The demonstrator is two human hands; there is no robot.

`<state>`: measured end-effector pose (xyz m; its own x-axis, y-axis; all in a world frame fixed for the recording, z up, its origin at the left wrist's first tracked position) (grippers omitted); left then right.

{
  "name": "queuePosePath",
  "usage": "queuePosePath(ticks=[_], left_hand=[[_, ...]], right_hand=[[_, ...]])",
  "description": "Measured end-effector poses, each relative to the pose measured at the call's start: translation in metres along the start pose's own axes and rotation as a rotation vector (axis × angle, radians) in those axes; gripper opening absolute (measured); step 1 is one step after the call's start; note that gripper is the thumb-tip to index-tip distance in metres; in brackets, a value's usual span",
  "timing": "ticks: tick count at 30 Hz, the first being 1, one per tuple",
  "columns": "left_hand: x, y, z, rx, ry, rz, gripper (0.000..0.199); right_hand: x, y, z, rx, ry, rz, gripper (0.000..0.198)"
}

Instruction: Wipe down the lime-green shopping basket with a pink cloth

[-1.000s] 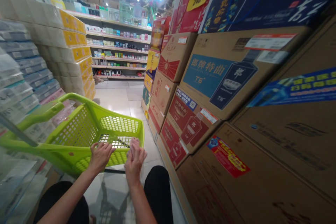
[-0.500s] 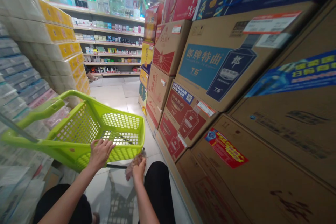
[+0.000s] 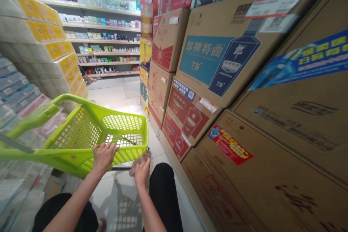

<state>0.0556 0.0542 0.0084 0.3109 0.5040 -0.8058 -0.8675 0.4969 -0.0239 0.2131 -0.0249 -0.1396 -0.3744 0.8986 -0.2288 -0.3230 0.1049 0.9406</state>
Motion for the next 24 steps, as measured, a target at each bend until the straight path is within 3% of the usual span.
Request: queuePosePath(ticks=[5, 9, 12, 19, 24], left_hand=[[0.003, -0.004, 0.002, 0.001, 0.017, 0.048, 0.038], [0.005, -0.008, 0.004, -0.008, 0.034, 0.063, 0.037], [0.006, -0.010, 0.006, -0.025, 0.044, 0.057, 0.037], [0.008, -0.018, 0.010, -0.025, 0.039, 0.093, 0.040], [0.008, -0.022, 0.010, -0.023, 0.025, 0.104, 0.038]], right_hand=[[-0.002, 0.031, 0.003, 0.058, 0.040, 0.162, 0.040], [0.008, 0.023, 0.001, 0.174, -0.003, 0.260, 0.058], [0.010, 0.020, 0.003, 0.224, -0.042, 0.247, 0.053], [0.013, 0.031, 0.014, -0.007, -0.127, 0.206, 0.040], [0.025, 0.003, 0.008, 0.070, -0.064, 0.204, 0.039]])
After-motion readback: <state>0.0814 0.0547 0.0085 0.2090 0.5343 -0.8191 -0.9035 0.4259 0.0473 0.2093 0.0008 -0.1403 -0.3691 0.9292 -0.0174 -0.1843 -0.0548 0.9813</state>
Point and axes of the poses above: each hand's wrist, its own z-axis towards the middle knuckle, its own x-axis out of the palm, y = z × x, the point moved 3 cm from there along z, towards the middle knuckle, and after that the axes turned 11 degrees about -y, right-handed, at the moved point
